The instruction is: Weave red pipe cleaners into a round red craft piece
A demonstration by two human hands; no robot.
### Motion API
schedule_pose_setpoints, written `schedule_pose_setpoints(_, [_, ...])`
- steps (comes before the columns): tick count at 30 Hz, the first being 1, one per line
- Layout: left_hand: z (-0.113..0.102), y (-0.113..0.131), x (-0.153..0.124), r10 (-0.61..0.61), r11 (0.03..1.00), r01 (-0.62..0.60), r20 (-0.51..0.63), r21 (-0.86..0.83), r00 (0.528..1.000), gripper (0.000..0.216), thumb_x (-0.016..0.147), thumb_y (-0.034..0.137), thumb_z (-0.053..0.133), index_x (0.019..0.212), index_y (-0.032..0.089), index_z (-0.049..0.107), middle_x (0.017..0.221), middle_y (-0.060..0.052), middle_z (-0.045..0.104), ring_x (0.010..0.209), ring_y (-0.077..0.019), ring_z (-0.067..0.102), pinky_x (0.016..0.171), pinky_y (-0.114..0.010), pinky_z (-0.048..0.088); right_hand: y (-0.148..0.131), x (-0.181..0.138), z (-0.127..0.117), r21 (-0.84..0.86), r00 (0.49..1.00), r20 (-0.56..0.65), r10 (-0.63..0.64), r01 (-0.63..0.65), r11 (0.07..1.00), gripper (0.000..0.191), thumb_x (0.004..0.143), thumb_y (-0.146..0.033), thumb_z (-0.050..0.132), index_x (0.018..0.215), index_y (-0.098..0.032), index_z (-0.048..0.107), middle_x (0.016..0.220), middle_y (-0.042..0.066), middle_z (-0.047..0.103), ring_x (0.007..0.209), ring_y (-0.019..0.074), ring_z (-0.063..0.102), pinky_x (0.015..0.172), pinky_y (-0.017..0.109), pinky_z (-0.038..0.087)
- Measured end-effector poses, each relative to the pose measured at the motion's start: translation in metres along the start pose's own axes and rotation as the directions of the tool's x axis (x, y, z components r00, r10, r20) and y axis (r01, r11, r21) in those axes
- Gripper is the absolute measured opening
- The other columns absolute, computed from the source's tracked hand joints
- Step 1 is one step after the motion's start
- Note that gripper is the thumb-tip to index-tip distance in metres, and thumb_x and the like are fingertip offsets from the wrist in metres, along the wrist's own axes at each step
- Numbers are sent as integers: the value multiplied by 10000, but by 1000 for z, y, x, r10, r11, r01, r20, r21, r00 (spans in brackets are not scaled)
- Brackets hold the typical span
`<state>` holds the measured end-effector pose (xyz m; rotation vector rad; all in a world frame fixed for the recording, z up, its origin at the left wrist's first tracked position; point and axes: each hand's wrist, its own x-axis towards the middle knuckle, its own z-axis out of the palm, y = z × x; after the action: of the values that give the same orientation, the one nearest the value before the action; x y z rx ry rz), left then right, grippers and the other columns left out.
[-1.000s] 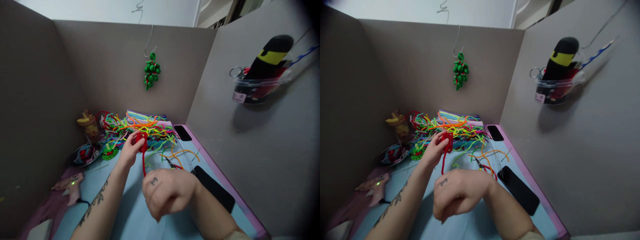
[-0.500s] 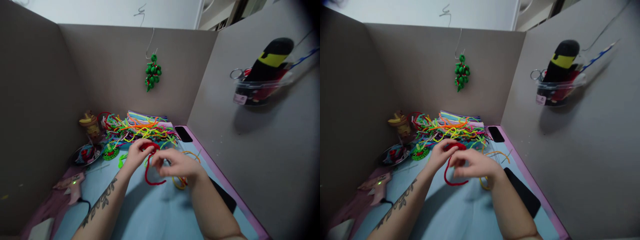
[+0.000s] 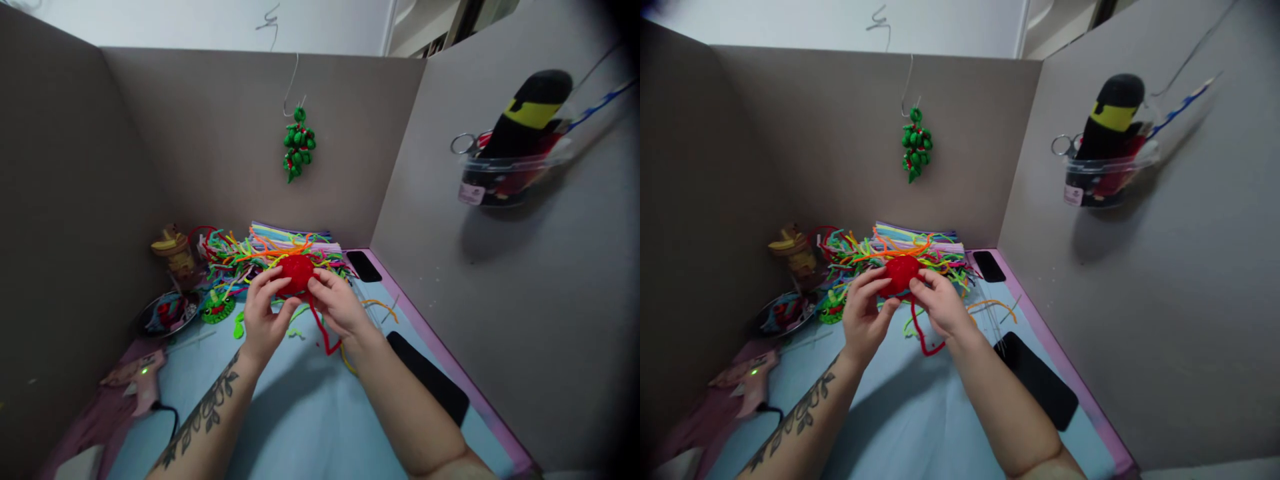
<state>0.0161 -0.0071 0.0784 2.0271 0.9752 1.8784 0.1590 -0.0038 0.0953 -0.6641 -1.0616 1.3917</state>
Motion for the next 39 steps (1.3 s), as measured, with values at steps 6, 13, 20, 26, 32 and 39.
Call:
schedule_pose_setpoints(6, [-2, -9, 10, -311, 914, 337, 144, -226, 940, 338, 831, 357, 589, 1149, 243, 576, 1276, -85, 520, 1220, -250, 453, 995, -377, 392, -7, 4, -18, -250, 994, 96, -54, 76, 965, 291, 704, -437, 716, 730, -174, 595, 685, -19, 584, 646, 118, 524, 650, 250, 429])
schedule_pose_setpoints(13, [-7, -21, 14, -385, 600, 684, 599, -415, 702, 671, 703, 362, 733, 1298, 223, 457, 1257, -101, 534, 1082, -241, 537, 861, -301, 454, -11, 1, -21, -500, 967, 226, -114, 216, 838, 218, 737, -358, 681, 864, -185, 643, 867, 24, 578, 763, 142, 538, 664, 257, 417])
schedule_pose_setpoints(20, [-3, -16, 16, -507, 462, 701, 486, -544, 712, 488, 637, 309, 791, 1052, 182, 568, 982, -36, 620, 826, -144, 580, 714, -233, 460, -9, -7, -8, -753, 858, 72, -508, 381, 537, 81, 725, -214, 684, 761, -205, 611, 683, -28, 547, 621, 119, 481, 587, 247, 397])
schedule_pose_setpoints(26, [-6, -13, 19, -510, 391, 707, 501, -589, 699, 344, 614, 299, 807, 844, 161, 593, 901, -26, 656, 729, -131, 599, 670, -251, 482, -18, -12, -8, -710, 772, 254, -582, 558, 430, 34, 798, -206, 630, 803, -217, 662, 801, 20, 627, 778, 153, 582, 708, 296, 468])
schedule_pose_setpoints(32, [-13, -14, 21, -495, 505, 665, 447, -550, 746, 284, 588, 273, 808, 730, 149, 595, 930, -39, 677, 739, -147, 616, 661, -254, 493, -26, -18, -4, -745, 766, 261, -588, 547, 381, 27, 766, -206, 672, 789, -214, 660, 824, 23, 606, 818, 164, 584, 770, 327, 479])
schedule_pose_setpoints(39, [-22, -10, 23, -444, 583, 623, 437, -522, 782, 187, 580, 200, 794, 673, 170, 636, 973, -27, 679, 830, -180, 634, 728, -291, 504, -28, -23, -3, -763, 712, 272, -647, 569, 306, 115, 768, -224, 694, 881, -237, 677, 866, 31, 651, 872, 188, 585, 810, 360, 475])
